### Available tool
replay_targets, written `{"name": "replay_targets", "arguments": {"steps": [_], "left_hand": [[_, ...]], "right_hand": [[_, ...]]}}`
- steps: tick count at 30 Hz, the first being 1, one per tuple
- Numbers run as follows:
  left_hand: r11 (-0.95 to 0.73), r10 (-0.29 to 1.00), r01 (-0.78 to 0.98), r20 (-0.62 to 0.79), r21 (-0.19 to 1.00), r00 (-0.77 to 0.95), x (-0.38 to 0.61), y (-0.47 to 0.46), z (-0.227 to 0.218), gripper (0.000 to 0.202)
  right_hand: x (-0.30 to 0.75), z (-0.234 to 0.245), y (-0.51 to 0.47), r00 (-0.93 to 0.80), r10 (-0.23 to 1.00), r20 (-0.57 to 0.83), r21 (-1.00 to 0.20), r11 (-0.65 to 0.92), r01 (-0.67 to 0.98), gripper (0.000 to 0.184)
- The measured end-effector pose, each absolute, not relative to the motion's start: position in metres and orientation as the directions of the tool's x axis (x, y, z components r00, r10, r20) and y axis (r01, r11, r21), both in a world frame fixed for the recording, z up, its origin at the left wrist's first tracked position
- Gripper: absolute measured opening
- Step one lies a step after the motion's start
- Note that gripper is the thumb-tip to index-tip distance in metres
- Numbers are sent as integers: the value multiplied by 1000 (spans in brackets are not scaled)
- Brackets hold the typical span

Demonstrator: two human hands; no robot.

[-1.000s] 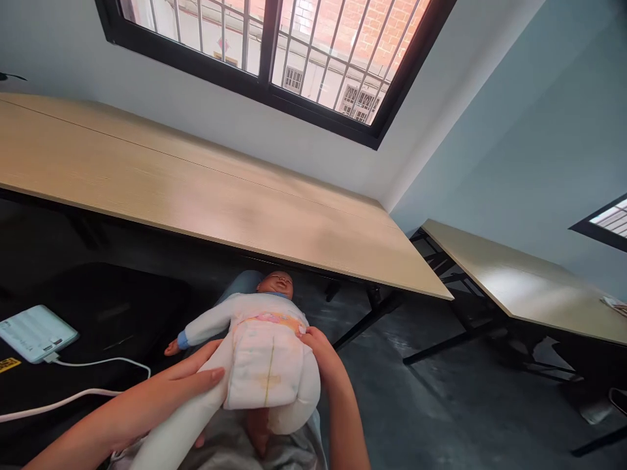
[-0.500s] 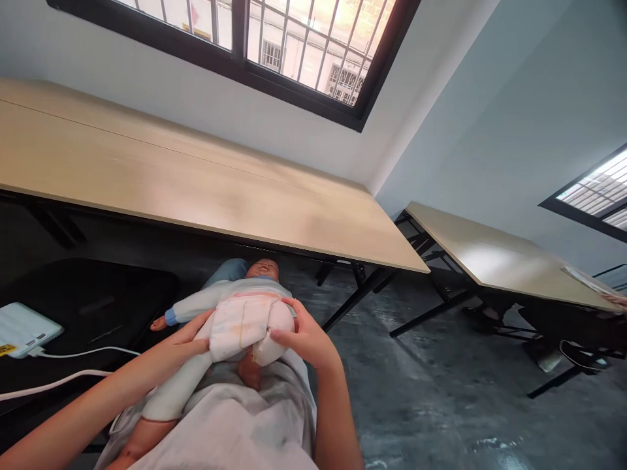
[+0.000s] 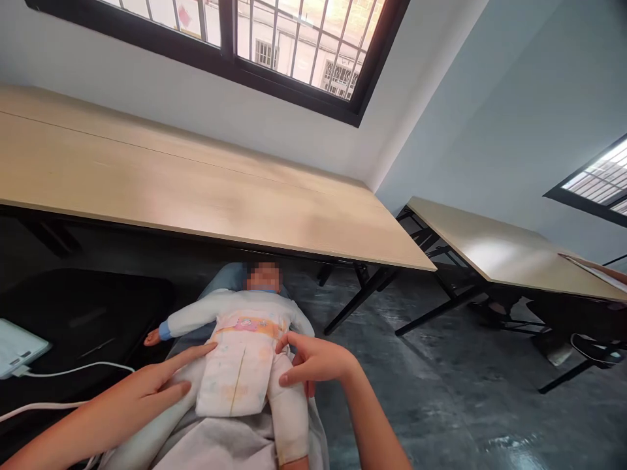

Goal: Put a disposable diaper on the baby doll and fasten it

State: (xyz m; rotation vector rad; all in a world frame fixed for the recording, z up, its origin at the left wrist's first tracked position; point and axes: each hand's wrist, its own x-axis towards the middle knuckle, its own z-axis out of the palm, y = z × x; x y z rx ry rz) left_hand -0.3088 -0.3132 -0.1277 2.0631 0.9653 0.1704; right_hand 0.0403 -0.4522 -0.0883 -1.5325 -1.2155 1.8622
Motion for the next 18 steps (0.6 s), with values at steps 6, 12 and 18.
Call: {"name": "replay_targets", "arguments": {"steps": [6,12,18], "left_hand": [[-447,672,566,-158,693,723,-264,-304,-117,52],[-533,735,625,-54,570,676,-205,-292,-115,33],[-524,750,714,-147,465,646,-197,-291,-121,28]], "right_hand": [[39,-111,-444,-30,922,-387,-898,-370,238,22],[12,-132,-424,403,881,-248,-847,-399,351,34],[9,-132,-427,381,885,-267,-781,-430,452,24]]}}
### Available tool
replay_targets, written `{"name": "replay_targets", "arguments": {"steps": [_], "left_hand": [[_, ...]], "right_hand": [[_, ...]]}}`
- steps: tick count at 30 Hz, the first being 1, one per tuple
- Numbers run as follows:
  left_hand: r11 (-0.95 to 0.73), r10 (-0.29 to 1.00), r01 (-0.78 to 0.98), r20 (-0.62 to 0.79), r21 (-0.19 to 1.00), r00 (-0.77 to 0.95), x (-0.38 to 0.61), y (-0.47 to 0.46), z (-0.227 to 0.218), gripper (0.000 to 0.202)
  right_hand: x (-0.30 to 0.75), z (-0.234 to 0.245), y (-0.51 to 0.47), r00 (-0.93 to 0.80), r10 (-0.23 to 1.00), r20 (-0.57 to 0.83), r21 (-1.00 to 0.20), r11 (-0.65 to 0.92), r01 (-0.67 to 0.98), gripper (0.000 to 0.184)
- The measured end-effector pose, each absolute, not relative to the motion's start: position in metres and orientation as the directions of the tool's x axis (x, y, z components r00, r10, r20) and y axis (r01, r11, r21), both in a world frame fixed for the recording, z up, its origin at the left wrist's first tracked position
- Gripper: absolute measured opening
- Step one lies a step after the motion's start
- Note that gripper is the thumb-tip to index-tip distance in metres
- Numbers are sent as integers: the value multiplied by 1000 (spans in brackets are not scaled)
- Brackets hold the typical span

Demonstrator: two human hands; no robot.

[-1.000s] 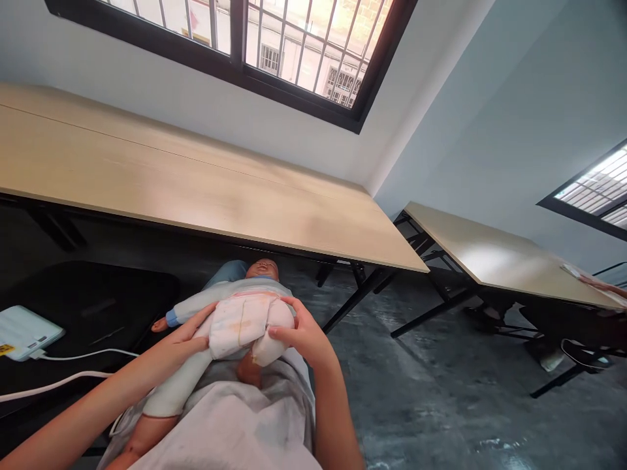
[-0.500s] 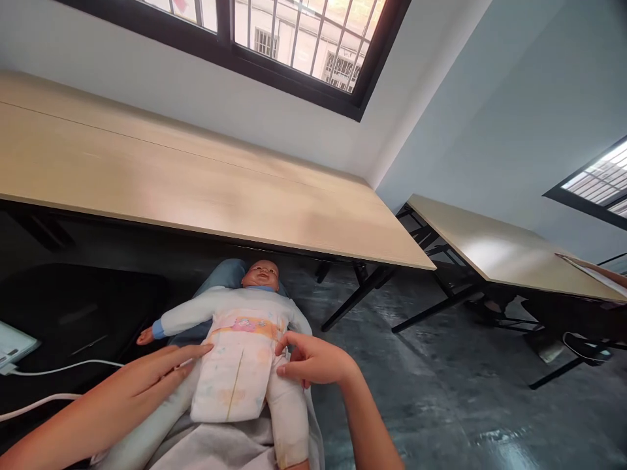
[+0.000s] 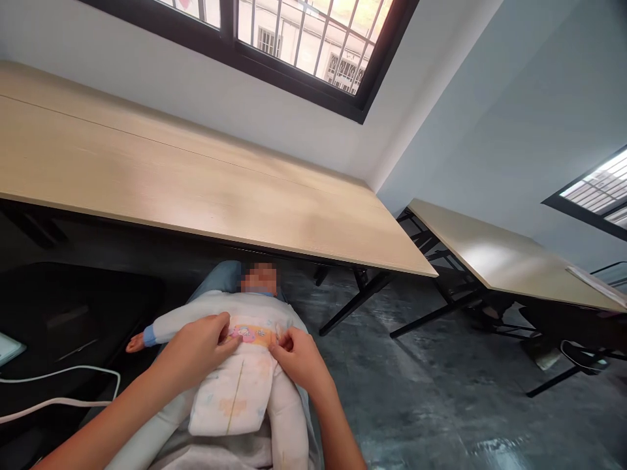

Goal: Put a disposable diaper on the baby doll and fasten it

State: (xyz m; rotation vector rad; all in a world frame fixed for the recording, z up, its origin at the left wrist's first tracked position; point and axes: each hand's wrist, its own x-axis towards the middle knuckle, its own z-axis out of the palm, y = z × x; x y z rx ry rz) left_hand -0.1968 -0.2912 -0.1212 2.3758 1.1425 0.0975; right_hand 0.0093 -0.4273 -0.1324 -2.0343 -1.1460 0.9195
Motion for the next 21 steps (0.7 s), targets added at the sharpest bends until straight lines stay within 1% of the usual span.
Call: {"name": "replay_targets", "arguments": {"steps": [4,8,10,11,13,14,15,16,18,19,21], "left_hand": [[-541,739,689,-118,482,663,-197,-290,-129,20],[-553,721,665,-111,502,684,-198,-288,-138,20],[-555,719,660,-106,507,686,-200,-288,-141,20],[-555,719,658,-104,509,687,-201,-289,-142,19],[-551,720,657,-105,514,686,-202,-290,-144,19],[-548,720,655,-106,519,686,-203,-291,-144,19],[-545,719,652,-106,527,687,-204,-291,-144,20],[-541,719,648,-106,535,687,-204,-291,-144,20],[-536,719,643,-104,547,687,-205,-291,-144,21],[-534,721,643,-102,549,686,-205,-291,-144,20],[-534,723,645,-99,547,683,-204,-291,-144,20]], "right_hand": [[8,-133,-425,353,910,-218,-779,-380,499,19],[13,-136,-422,381,892,-242,-763,-418,494,19],[21,-138,-425,414,868,-274,-719,-471,511,20],[26,-139,-426,442,851,-283,-679,-503,534,21],[36,-142,-432,494,824,-279,-592,-552,587,23],[40,-144,-434,503,819,-276,-575,-560,597,23],[42,-145,-436,498,819,-286,-591,-559,581,23],[43,-146,-437,473,826,-307,-639,-548,541,23],[40,-147,-437,400,853,-336,-767,-494,409,27],[37,-146,-435,371,868,-329,-813,-461,357,30],[27,-144,-430,342,895,-286,-848,-402,344,33]]}}
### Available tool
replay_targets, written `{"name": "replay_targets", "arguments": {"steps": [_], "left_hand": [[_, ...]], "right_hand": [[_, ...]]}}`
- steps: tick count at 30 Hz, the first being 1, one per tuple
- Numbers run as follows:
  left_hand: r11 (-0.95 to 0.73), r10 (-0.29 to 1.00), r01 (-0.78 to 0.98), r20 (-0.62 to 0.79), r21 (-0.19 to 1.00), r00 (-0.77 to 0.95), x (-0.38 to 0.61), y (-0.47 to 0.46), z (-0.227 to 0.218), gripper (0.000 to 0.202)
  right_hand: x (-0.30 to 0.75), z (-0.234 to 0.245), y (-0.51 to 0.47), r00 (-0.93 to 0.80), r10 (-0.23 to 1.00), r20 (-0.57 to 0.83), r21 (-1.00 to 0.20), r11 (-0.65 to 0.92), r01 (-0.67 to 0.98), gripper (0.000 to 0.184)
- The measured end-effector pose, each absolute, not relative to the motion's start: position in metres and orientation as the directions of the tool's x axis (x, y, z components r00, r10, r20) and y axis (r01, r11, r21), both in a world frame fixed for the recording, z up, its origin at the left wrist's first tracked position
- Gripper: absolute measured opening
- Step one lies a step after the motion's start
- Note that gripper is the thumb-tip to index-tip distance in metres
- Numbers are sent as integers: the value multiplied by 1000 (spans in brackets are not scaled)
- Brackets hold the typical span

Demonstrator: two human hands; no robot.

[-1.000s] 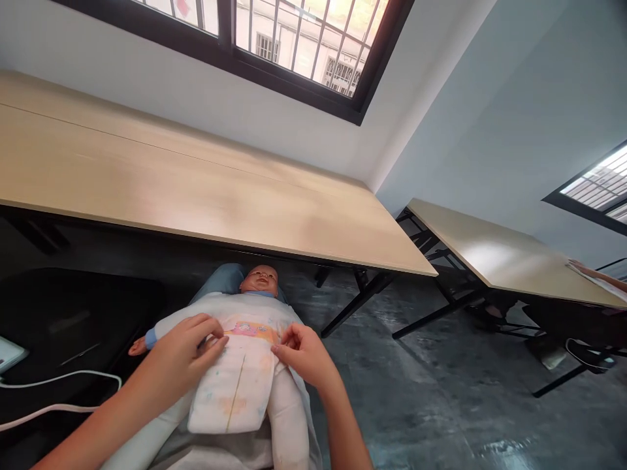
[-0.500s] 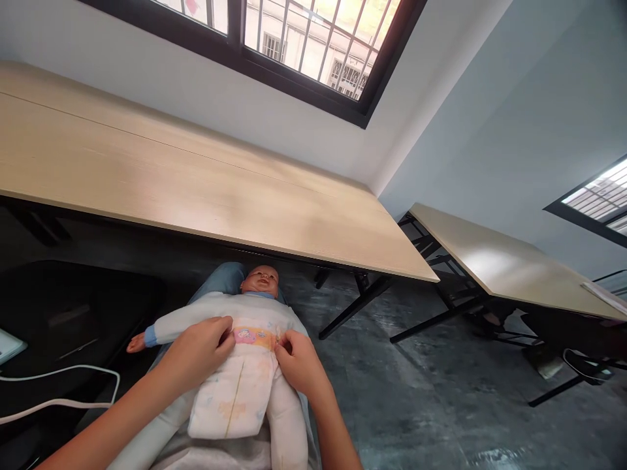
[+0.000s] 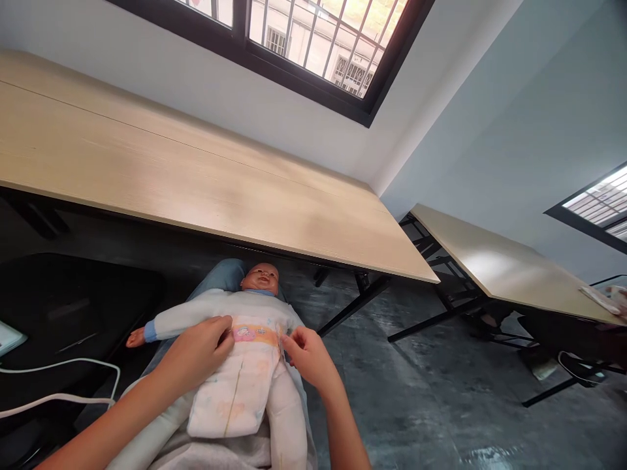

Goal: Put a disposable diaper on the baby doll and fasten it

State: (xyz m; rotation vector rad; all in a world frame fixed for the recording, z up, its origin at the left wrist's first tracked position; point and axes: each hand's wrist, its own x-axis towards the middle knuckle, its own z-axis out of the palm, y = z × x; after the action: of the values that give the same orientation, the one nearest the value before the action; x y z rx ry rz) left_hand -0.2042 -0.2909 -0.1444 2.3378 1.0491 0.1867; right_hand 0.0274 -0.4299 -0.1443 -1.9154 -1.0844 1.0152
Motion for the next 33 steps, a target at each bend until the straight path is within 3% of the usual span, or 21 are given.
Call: {"name": "replay_targets", "arguments": {"steps": [5,9,14,18,21,22,24,27,30,33], "left_hand": [[-535,722,650,-107,540,683,-204,-291,-145,19],[-536,724,639,-88,552,684,-205,-291,-145,19],[-518,729,631,-89,577,679,-208,-291,-147,19],[-478,748,626,-88,616,658,-213,-287,-149,23],[-412,770,625,-113,663,628,-218,-280,-151,24],[-391,775,621,-121,680,620,-220,-278,-152,24],[-363,777,606,-129,708,616,-222,-273,-154,24],[-358,758,578,-132,733,639,-221,-270,-156,30],[-392,749,603,-140,695,648,-216,-270,-154,36],[-446,748,634,-126,632,652,-209,-272,-149,26]], "right_hand": [[14,-145,-419,368,896,-247,-822,-395,411,17],[21,-147,-420,390,871,-300,-783,-458,421,17],[37,-148,-431,508,811,-292,-563,-575,594,16],[47,-150,-441,514,769,-380,-406,-638,655,13],[47,-141,-441,555,753,-355,-323,-655,683,10],[45,-135,-438,563,762,-321,-349,-648,677,9],[35,-120,-431,521,822,-232,-532,-555,639,10],[10,-100,-417,355,932,-72,-803,-265,534,12],[-16,-92,-404,169,985,-23,-801,-119,587,2],[-28,-95,-398,125,989,-74,-745,-138,653,3]]}}
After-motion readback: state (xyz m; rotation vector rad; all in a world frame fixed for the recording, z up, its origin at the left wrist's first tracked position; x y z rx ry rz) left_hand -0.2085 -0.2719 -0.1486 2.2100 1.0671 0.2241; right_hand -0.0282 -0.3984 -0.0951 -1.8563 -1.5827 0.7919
